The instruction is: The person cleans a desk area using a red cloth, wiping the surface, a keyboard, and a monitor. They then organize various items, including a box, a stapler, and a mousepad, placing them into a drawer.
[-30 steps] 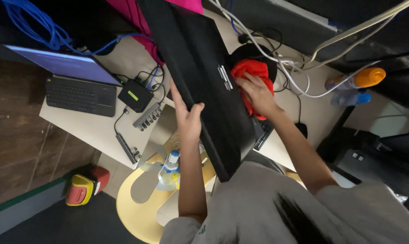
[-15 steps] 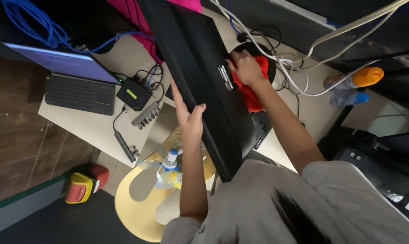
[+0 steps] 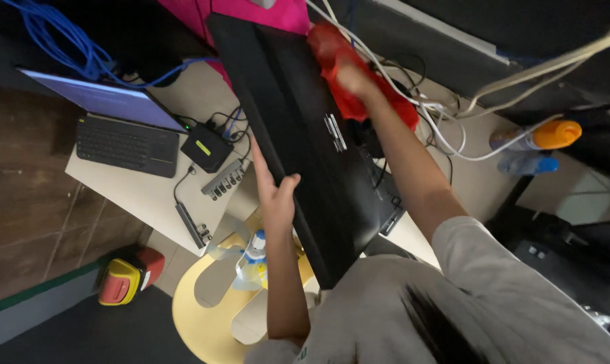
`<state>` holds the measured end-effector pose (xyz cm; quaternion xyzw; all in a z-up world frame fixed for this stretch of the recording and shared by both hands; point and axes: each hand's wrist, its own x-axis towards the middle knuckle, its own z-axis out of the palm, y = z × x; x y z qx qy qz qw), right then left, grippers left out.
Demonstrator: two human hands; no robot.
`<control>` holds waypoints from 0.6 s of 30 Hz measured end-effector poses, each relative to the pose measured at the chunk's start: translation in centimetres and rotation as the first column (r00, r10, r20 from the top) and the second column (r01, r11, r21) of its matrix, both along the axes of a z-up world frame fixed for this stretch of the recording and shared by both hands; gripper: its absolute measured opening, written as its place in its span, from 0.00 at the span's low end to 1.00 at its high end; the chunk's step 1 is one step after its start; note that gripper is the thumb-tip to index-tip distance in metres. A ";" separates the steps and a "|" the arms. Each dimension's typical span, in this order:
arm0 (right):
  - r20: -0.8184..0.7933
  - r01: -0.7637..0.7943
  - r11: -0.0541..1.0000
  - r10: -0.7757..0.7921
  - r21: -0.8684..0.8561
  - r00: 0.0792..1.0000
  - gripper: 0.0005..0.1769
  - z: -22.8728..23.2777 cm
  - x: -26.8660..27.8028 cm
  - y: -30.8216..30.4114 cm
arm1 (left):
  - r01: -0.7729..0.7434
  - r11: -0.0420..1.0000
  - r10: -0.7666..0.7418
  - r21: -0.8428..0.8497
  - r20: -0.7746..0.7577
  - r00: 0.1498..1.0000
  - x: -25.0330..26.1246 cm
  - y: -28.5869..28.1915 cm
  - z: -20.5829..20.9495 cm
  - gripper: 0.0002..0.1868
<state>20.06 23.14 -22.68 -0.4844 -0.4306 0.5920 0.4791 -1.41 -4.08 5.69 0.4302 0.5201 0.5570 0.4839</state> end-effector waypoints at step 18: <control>0.117 -0.346 0.930 0.333 0.127 0.936 0.36 2.7 -1.0 0.0 | 0.039 0.999 -0.038 -0.030 0.037 0.999 1.9 -0.2 1.1 0.56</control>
